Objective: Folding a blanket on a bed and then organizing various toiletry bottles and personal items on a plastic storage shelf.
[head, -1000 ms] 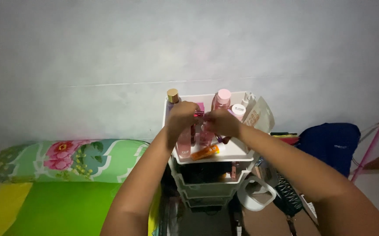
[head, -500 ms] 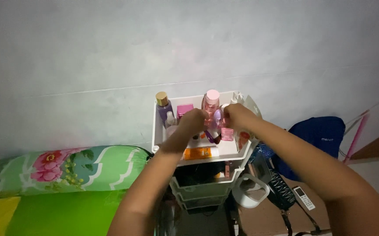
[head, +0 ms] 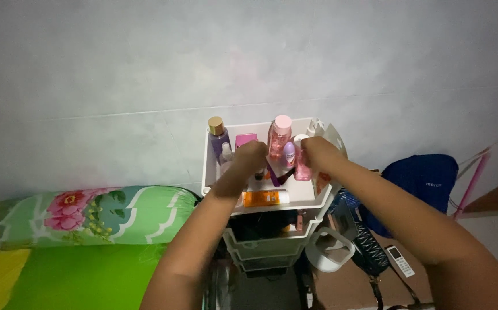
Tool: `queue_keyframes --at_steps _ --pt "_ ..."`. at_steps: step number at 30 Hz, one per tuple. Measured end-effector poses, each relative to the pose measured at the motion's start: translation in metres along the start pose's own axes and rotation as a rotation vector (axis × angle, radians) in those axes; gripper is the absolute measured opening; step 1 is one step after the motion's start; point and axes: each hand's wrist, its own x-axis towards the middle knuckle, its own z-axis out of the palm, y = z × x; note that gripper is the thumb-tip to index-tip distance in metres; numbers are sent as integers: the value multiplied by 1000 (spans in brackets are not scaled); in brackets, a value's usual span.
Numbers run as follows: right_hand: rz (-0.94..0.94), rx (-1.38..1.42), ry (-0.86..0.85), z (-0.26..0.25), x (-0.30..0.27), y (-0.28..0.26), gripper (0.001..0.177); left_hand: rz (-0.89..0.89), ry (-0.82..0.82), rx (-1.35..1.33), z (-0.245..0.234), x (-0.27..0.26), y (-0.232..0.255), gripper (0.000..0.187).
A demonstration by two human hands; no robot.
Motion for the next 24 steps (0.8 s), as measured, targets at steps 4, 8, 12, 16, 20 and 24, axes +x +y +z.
queue_keyframes --at_steps 4,8,12,16,20,24 --pt "-106 -184 158 -2 -29 -50 32 -10 25 -44 -9 -10 4 20" --pt "-428 -394 60 64 1 -58 22 -42 44 63 -4 -13 -2 20" --pt "-418 88 -168 86 -3 -90 37 212 366 10 5 -13 -20 17" --pt "-127 64 -301 150 38 -95 50 207 693 193 14 -22 -19 21" --pt "-310 72 -259 130 36 -108 62 307 680 109 20 -17 -29 18" --pt "-72 378 -468 49 -11 -152 69 266 720 191 25 -3 -27 25"
